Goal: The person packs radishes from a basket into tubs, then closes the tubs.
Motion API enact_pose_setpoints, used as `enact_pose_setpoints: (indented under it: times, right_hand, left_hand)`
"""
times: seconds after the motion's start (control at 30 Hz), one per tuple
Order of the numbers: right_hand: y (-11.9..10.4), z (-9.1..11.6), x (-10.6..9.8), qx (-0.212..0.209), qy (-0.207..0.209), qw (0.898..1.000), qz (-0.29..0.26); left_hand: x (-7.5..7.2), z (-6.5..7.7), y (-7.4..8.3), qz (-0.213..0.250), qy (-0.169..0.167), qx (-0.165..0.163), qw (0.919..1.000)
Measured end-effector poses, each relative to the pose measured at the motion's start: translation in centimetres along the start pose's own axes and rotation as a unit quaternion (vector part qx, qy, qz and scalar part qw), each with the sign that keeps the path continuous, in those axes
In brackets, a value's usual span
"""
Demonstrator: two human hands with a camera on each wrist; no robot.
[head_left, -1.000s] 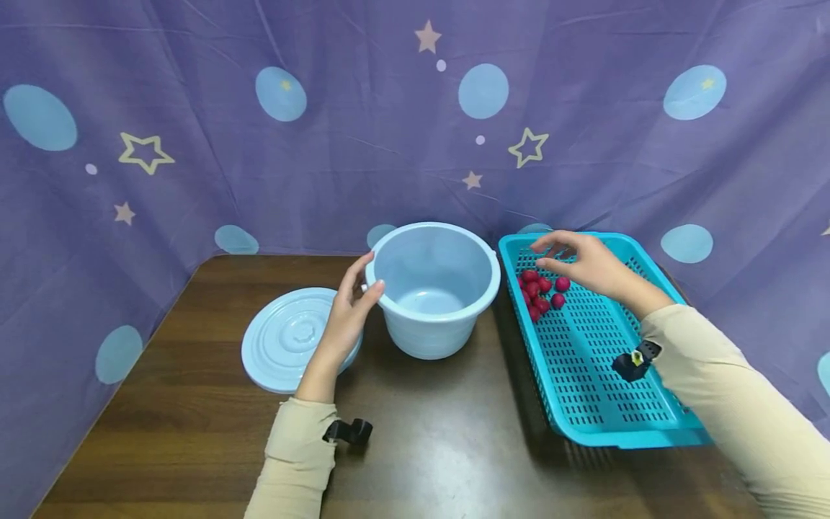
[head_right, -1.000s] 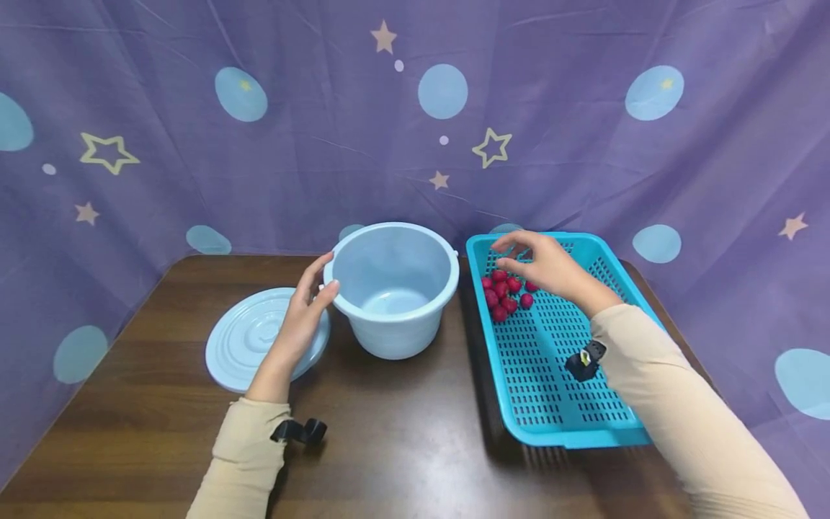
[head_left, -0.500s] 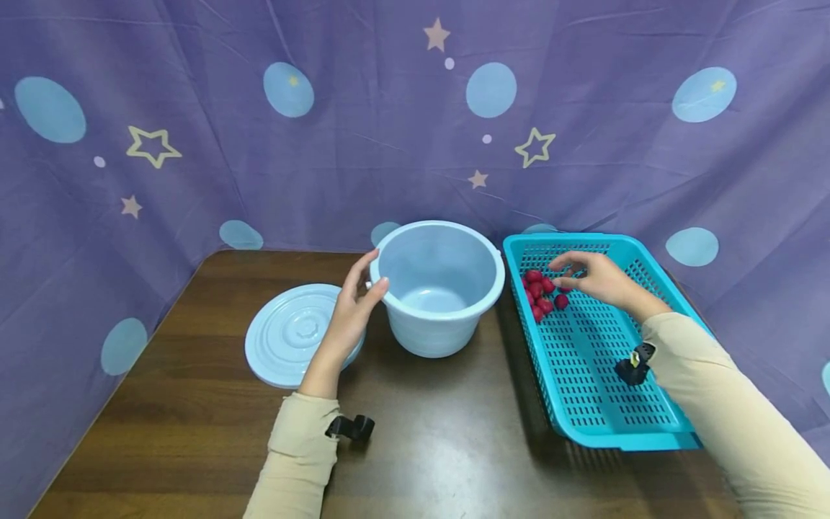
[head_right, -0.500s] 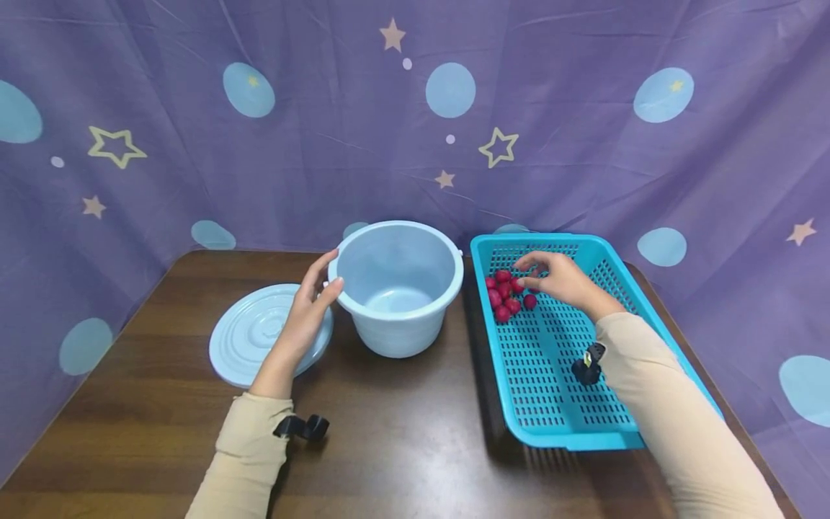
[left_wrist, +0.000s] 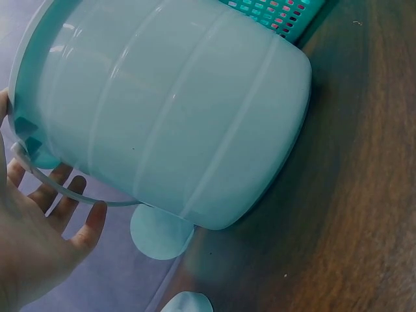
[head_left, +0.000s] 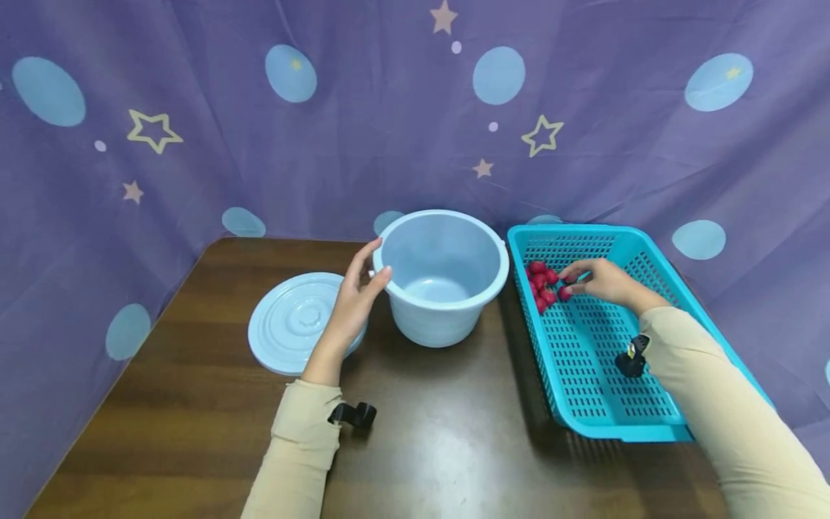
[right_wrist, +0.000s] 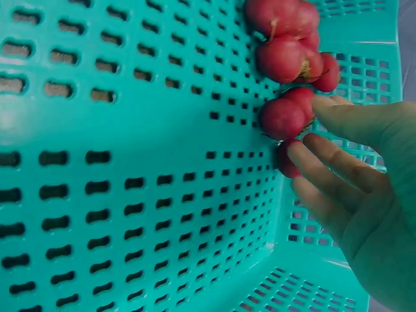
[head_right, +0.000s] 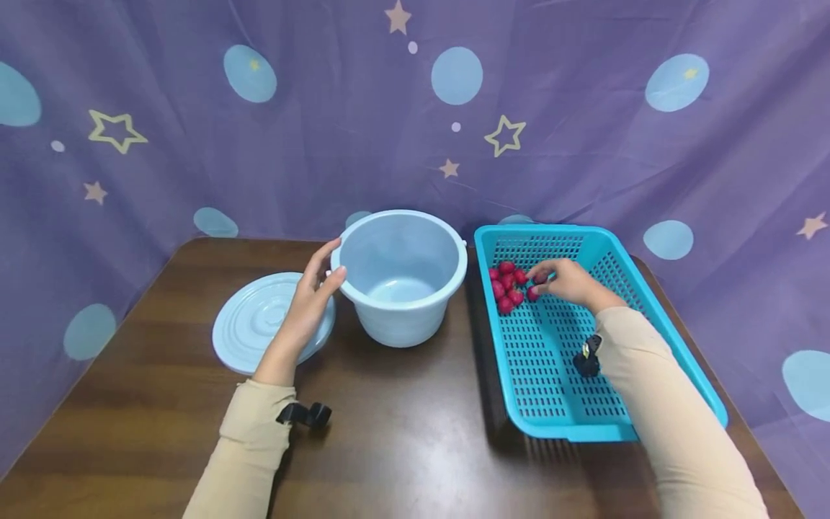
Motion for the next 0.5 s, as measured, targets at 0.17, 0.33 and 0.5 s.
enact_pose_setpoints:
  times: [0.17, 0.33, 0.5]
  right_hand:
    - [0.3, -0.1, 0.3, 0.003, -0.01, 1.0, 0.008]
    - [0.6, -0.2, 0.7, 0.009, -0.017, 1.0, 0.014]
    - [0.8, -0.3, 1.3, 0.008, -0.024, 0.999, 0.019]
  left_hand:
    - [0.0, -0.2, 0.0, 0.007, -0.001, -0.003, 1.0]
    - [0.0, -0.2, 0.2, 0.012, 0.0, 0.004, 0.9999]
    - [0.0, -0.1, 0.2, 0.01, 0.0, 0.003, 0.9999]
Point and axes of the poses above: each hand's wrist, its own z-axis away from the middle knuckle, its own x-axis out of the palm, y = z × x, the point moved 8 cm from there along -z, towards the middle knuckle, and after that the axes turned 4 degrees about -x, right-handed, at the moved point
